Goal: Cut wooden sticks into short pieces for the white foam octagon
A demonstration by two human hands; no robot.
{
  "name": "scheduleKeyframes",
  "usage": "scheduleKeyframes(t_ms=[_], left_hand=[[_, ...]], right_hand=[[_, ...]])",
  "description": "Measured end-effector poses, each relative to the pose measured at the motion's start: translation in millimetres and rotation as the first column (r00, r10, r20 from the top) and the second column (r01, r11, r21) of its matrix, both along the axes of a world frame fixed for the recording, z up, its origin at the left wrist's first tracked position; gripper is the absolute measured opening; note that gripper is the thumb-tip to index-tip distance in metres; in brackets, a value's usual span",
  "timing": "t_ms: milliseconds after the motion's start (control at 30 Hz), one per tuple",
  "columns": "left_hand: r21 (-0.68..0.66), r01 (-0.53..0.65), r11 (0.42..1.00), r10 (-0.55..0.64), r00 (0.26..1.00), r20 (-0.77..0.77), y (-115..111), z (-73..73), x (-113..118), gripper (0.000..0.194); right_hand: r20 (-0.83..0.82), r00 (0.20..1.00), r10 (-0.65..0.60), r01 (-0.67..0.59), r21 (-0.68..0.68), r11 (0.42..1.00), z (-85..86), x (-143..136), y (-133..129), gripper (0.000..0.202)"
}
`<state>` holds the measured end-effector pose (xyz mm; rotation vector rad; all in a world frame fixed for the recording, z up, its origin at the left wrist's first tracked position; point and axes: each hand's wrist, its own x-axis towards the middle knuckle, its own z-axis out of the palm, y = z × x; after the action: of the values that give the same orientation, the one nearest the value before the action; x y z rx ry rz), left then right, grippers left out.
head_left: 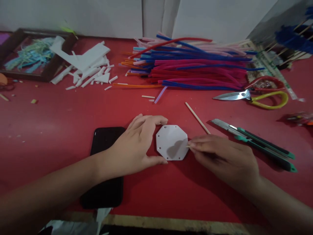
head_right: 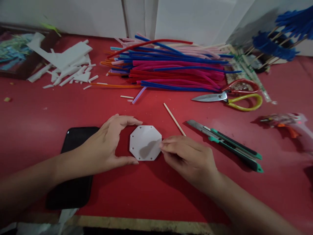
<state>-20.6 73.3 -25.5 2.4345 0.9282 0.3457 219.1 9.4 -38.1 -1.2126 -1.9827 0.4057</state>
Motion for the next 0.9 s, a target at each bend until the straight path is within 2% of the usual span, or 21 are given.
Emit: scheduleKeyframes(t_ms=[267, 533, 700, 900], left_hand=[[0.044, 0.019, 0.999, -0.018, 1.000, -0.007, -1.3, -1.3, -0.6, 0.082], [0.083, 0.019, 0.996, -0.016, 0.999, -0.032, -2.6, -2.6, -0.3, 0.082], [0.101, 0.025, 0.995, -0.022, 0.999, -0.038, -2.4, -2.8, -0.3, 0.081], [0.112, 0.091, 0.989, -0.083, 0.994, -0.073, -1.0, -1.3, -1.1, 0.069]], right_hand=[[0.029, 0.999, -0.013, 0.013, 0.017, 1.000, -1.7, 1.7, 0.6, 0.021], [0.059, 0.998, 0.017, -0.023, 0.099, 0.995, -2.1, 2.4, 2.0, 0.018], [0.050, 0.999, 0.005, -0.008, 0.068, 0.998, -2.0, 2.6, 2.1, 0.017], [-0.023, 0.999, -0.037, 0.038, 0.009, 0.999, -1.1, 2.5, 1.2, 0.013]])
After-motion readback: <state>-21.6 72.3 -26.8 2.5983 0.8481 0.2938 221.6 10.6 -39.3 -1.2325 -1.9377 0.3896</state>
